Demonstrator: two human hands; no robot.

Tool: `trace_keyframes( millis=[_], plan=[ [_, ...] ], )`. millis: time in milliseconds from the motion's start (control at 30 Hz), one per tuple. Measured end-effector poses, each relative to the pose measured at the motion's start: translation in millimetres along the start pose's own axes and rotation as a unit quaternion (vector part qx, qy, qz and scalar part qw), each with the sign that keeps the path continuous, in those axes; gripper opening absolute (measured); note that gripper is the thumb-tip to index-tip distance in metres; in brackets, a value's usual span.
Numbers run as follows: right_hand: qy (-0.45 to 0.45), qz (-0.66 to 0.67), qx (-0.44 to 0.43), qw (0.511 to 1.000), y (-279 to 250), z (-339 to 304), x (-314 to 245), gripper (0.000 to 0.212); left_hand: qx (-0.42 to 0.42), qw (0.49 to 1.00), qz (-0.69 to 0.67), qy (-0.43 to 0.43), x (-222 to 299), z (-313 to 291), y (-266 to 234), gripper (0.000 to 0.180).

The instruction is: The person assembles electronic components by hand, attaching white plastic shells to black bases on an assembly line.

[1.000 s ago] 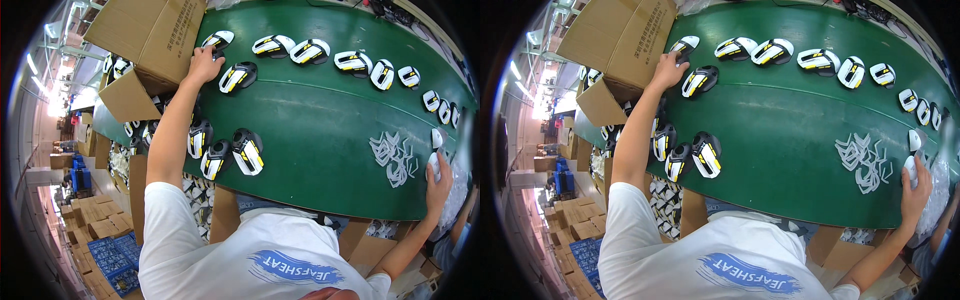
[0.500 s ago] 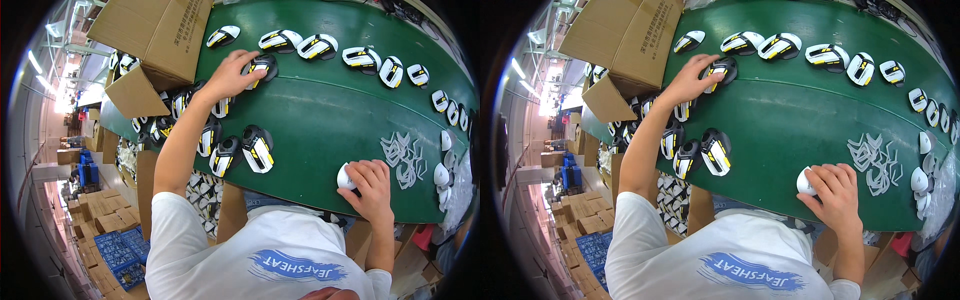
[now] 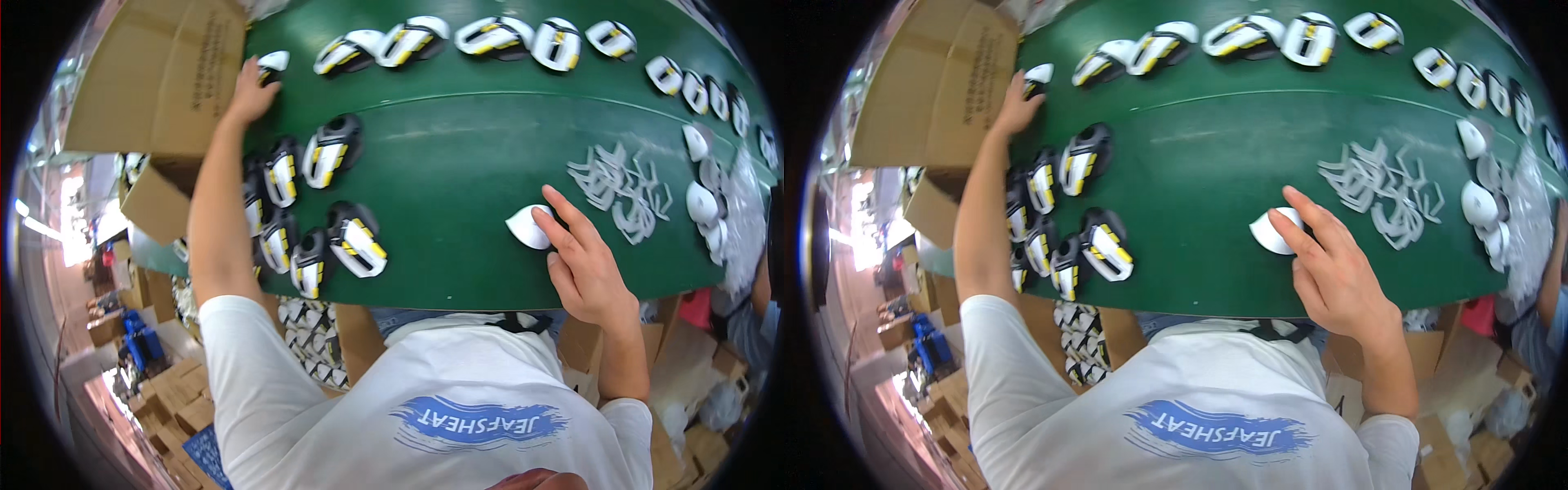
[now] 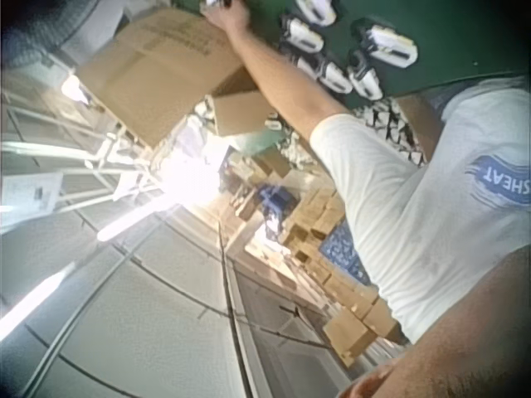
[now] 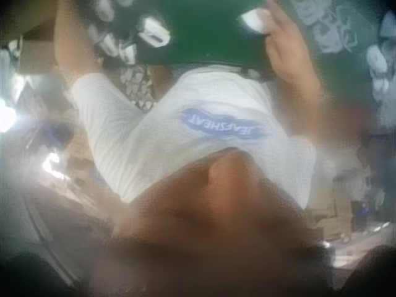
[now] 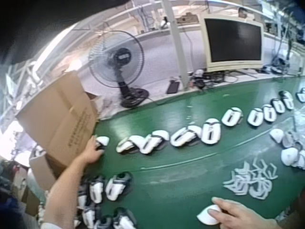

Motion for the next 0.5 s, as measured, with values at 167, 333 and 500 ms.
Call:
trace_keyframes(
  millis=[167, 333, 500],
  plan=[
    [0.073, -0.041, 0.046, 0.995, -13, -27, 7, 0.054, -0.132, 0.991, 0.002, -0.022, 64, 16, -4, 0.081],
    [0.104, -0.192, 0.087, 0.972, -4, -12, 7, 0.07, 0.068, 0.928, -0.368, -0.008, 168, -63, -111, 0.07],
    [0.118, -0.207, 0.019, 0.971, 8, 17, 2, 0.059, 0.019, 0.924, -0.294, 0.242, 328, -210, -207, 0.083]
  ],
)
Point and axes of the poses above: each hand's wrist, its own z-axis towards the middle knuckle, its own y-axis out of the palm, x = y × z, the point moved 5 cm from there along z, towards the middle knuckle, and after that the axes turned 11 degrees about z, right-handed, at the moved point
